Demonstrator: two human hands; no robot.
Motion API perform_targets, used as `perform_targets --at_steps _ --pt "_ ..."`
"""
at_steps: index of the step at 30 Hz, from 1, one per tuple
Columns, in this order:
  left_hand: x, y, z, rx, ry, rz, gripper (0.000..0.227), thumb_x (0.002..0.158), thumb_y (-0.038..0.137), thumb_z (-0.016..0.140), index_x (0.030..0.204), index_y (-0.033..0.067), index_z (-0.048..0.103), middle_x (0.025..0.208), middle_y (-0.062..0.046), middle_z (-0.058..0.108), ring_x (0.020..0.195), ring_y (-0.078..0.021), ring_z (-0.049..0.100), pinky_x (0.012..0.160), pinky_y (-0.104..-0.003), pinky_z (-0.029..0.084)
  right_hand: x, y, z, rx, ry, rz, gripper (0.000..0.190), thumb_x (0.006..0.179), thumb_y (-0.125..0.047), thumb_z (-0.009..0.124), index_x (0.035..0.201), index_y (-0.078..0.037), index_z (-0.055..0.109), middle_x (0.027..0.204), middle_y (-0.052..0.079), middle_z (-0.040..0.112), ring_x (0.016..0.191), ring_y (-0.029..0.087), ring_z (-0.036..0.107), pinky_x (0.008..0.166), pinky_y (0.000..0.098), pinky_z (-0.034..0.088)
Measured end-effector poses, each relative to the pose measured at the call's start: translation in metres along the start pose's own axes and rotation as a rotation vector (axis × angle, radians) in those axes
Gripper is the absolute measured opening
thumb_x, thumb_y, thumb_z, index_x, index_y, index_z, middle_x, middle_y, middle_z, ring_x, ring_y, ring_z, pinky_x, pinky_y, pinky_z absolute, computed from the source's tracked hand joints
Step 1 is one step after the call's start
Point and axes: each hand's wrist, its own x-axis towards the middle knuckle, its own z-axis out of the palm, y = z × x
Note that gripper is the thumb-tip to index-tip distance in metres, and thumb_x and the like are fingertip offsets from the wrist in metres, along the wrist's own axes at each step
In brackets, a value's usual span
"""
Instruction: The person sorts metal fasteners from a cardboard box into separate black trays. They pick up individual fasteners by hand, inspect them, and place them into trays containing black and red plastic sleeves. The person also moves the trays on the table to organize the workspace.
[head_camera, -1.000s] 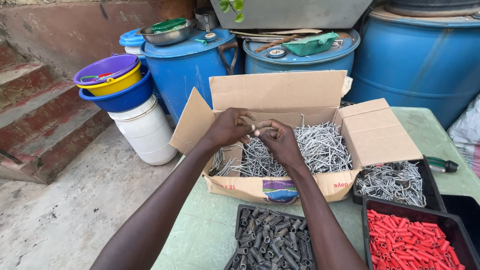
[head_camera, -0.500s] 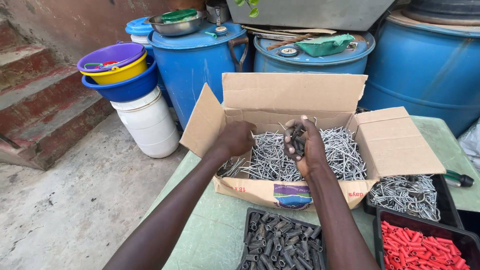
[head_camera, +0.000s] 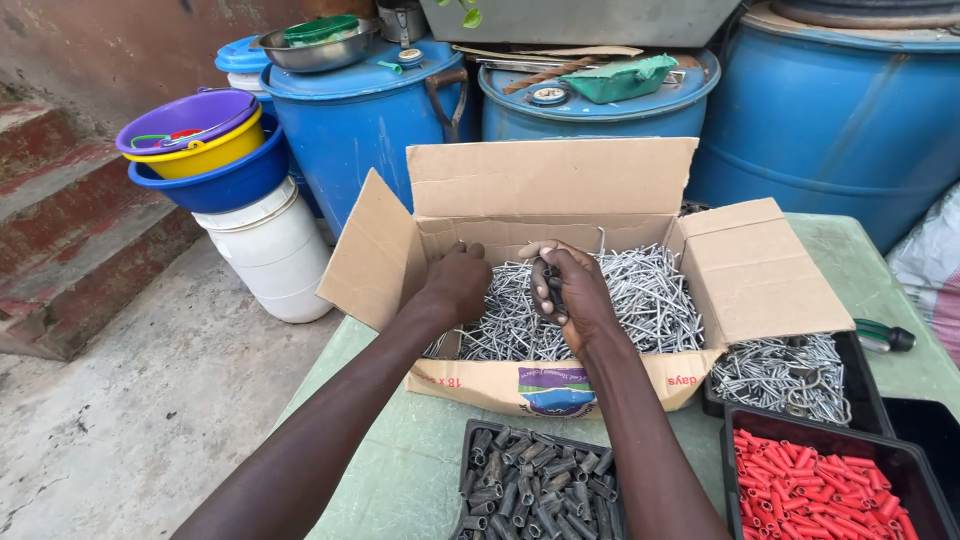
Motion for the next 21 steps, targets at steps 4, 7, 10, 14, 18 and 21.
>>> perform_targets --at_steps 4,7,10,14,18,21 --pt "0.017 -0.004 0.026 0.194 0.079 0.062 0.027 0.076 0.013 0.064 0.100 0.0173 0.077 0.116 -0.004 0.064 0.115 -0.0281 0.053 0.102 -0.053 0.035 0.005 0.005 -0.003 0.025 0.010 -0.014 0.026 0.093 -0.012 0.049 0.104 0.005 0.065 0.049 0.010 0.043 0.033 0.012 0.044 0.023 0.0151 0.029" --pt "0.028 -0.003 0.032 0.266 0.084 0.066 0.026 0.079 0.016 0.064 0.102 0.0171 0.076 0.114 -0.003 0.068 0.114 -0.0266 0.056 0.100 -0.055 0.033 0.006 0.006 -0.004 0.034 0.023 -0.012 0.026 0.093 -0.013 0.049 0.104 0.005 0.065 0.048 0.009 0.043 0.033 0.012 0.045 0.022 0.0151 0.029" --pt "0.031 0.001 0.030 0.317 0.058 0.067 0.025 0.080 0.015 0.065 0.103 0.0159 0.076 0.112 -0.004 0.070 0.113 -0.0272 0.058 0.101 -0.055 0.033 0.006 0.006 -0.004 0.051 0.036 -0.018 0.025 0.093 -0.013 0.050 0.103 0.005 0.065 0.048 0.009 0.043 0.032 0.012 0.044 0.022 0.0155 0.029" --pt "0.037 -0.005 0.031 0.277 0.034 0.085 0.022 0.080 0.013 0.067 0.100 0.0136 0.076 0.102 -0.006 0.071 0.111 -0.0282 0.060 0.100 -0.052 0.038 0.005 0.004 -0.002 0.029 0.071 -0.008 0.025 0.093 -0.014 0.050 0.102 0.004 0.066 0.048 0.008 0.044 0.034 0.011 0.045 0.024 0.0155 0.030" --pt "0.009 -0.006 -0.020 -0.078 -0.011 0.018 0.020 0.075 0.024 0.071 0.093 0.0219 0.079 0.105 -0.003 0.073 0.110 -0.0329 0.062 0.101 -0.055 0.043 0.004 0.004 -0.003 -0.024 0.134 -0.017 0.025 0.094 -0.017 0.052 0.098 0.002 0.068 0.050 0.008 0.047 0.037 0.011 0.048 0.025 0.0152 0.031" --pt "-0.010 -0.016 -0.048 -0.571 0.067 0.005 0.036 0.076 0.032 0.074 0.102 0.0071 0.073 0.117 -0.020 0.066 0.120 -0.0433 0.056 0.105 -0.059 0.040 0.002 0.002 0.001 -0.116 0.154 -0.059 0.024 0.097 -0.017 0.054 0.098 0.003 0.069 0.052 0.008 0.051 0.040 0.010 0.050 0.026 0.0143 0.032"
